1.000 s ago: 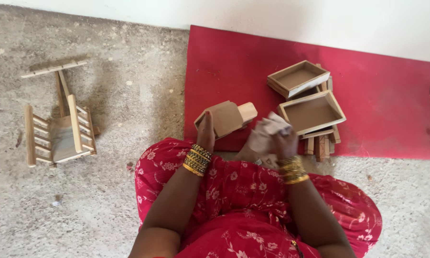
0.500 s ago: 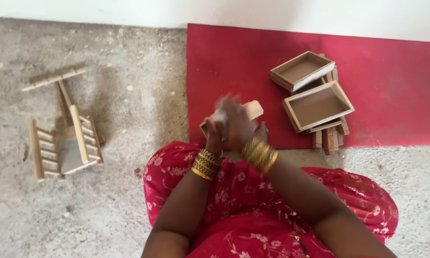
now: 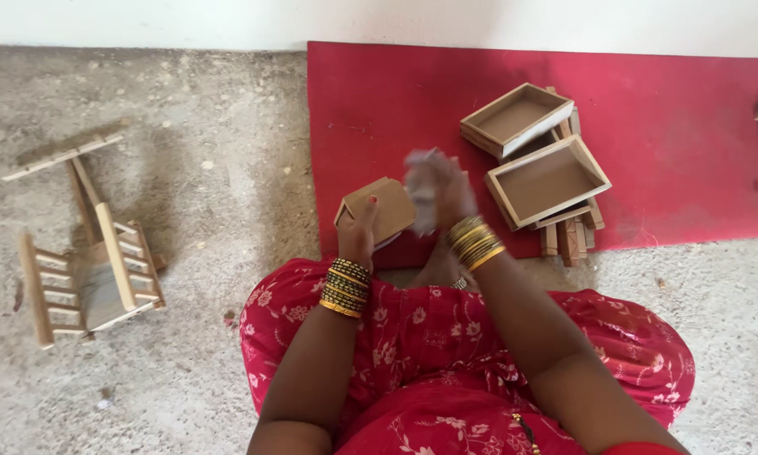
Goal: The person sits on the floor and wipes small wooden furniture parts, including box frames, panels, chair pieces and slats, one at a time with a cloth, turning each piece over to wipe its sides and setting it on the mat.
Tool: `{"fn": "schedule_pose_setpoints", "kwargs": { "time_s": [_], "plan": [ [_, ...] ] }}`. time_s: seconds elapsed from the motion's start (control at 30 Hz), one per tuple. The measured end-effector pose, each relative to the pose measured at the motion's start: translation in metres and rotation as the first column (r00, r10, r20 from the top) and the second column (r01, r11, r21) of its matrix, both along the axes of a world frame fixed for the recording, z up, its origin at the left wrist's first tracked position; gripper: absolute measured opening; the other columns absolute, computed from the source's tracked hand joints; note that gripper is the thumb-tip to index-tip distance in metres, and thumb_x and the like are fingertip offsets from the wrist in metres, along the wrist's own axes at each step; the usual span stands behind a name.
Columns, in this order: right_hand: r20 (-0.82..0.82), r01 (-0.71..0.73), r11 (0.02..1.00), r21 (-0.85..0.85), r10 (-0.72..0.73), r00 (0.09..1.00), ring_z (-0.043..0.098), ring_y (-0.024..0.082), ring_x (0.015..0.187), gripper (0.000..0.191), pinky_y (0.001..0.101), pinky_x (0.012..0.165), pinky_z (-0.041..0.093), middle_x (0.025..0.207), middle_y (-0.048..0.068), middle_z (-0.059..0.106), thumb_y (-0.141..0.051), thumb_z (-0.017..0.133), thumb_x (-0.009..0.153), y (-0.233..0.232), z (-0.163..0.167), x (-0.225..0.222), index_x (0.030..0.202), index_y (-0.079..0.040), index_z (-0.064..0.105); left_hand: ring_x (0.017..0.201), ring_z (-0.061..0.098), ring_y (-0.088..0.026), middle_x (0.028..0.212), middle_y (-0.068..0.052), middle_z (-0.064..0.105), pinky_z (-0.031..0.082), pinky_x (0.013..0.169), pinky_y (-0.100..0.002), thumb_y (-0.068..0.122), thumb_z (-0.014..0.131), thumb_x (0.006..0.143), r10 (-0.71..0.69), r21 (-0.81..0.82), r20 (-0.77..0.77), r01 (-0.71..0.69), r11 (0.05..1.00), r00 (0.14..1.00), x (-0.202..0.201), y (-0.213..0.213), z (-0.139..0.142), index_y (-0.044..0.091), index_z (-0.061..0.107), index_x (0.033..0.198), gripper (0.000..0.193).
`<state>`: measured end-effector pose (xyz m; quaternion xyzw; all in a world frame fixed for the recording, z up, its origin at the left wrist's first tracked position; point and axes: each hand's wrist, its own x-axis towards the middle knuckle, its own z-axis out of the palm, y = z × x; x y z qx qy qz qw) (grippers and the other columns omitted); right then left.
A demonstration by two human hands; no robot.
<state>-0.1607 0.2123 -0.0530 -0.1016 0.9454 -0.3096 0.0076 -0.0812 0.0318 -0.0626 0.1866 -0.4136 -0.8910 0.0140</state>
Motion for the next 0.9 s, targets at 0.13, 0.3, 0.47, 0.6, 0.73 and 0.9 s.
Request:
{"fn": "schedule_pose_setpoints", "kwargs": {
  "time_s": [0.13,0.3,0.47,0.6,0.73,0.9],
  "plan": [
    [-0.049,-0.119,0.920,0.373,0.147,0.988,0.043,0.037,0.143,0.059,0.0746,0.097,0.043,0.151,0.010,0.053,-0.028,0.057,0.090,-0.018,-0.028,0.016,0.147,-0.015,0.055,0.097,0.071,-0.015,0.110,-0.006,0.072,0.059,0.083,-0.030,0.021,0.066,0.098,0.022,-0.051,-0.068,-0.026,0.998,0.997,0.003,0.002,-0.012,0.000,0.062,0.123,0.033],
    [0.137,0.038,0.830,0.557,-0.137,0.981,0.046,0.026,0.130,0.044,0.0628,0.117,0.031,0.140,0.002,0.053,-0.030,0.055,0.100,-0.001,-0.025,-0.031,0.143,-0.020,0.053,0.088,0.062,-0.015,0.103,-0.008,0.066,0.052,0.074,-0.031,0.022,0.069,0.106,-0.006,-0.111,-0.035,0.002,0.994,0.999,0.011,-0.005,-0.023,-0.006,0.065,0.123,0.033],
    [-0.031,-0.111,0.649,0.752,0.203,0.979,0.042,0.037,0.135,0.069,0.0578,0.107,0.040,0.149,0.011,0.048,-0.017,0.066,0.080,-0.015,-0.047,-0.015,0.147,-0.020,0.050,0.092,0.070,-0.015,0.104,-0.006,0.072,0.060,0.080,-0.031,0.022,0.068,0.097,0.023,-0.082,-0.050,-0.027,0.996,0.998,0.006,-0.002,-0.009,-0.001,0.062,0.118,0.032],
    [-0.296,-0.188,0.758,0.624,0.452,0.841,0.040,0.036,0.148,0.099,0.0593,0.117,0.038,0.156,0.015,0.048,0.002,0.067,0.049,-0.017,-0.062,-0.004,0.146,-0.013,0.050,0.094,0.070,-0.015,0.106,-0.006,0.071,0.058,0.082,-0.030,0.023,0.067,0.098,0.021,-0.069,-0.021,-0.023,0.997,1.000,0.008,0.000,0.001,-0.001,0.063,0.121,0.034],
    [0.293,0.064,0.986,0.156,-0.108,0.950,0.042,0.035,0.141,0.041,0.0525,0.120,0.037,0.149,0.017,0.051,-0.027,0.058,0.103,-0.001,-0.056,-0.029,0.141,-0.011,0.053,0.099,0.068,-0.014,0.114,-0.008,0.069,0.057,0.089,-0.031,0.022,0.067,0.099,0.036,-0.090,-0.038,-0.039,0.995,0.999,0.010,-0.002,0.001,-0.001,0.058,0.125,0.036],
    [0.366,-0.038,0.963,0.266,-0.064,0.929,0.047,0.036,0.138,0.059,0.0572,0.130,0.027,0.147,0.021,0.050,-0.049,0.037,0.115,-0.011,-0.065,-0.024,0.154,-0.005,0.041,0.099,0.071,-0.019,0.113,-0.012,0.068,0.060,0.088,-0.034,0.022,0.069,0.097,0.063,-0.063,-0.036,-0.065,0.996,0.997,0.010,-0.003,0.001,-0.002,0.057,0.124,0.038]
  ]
}}
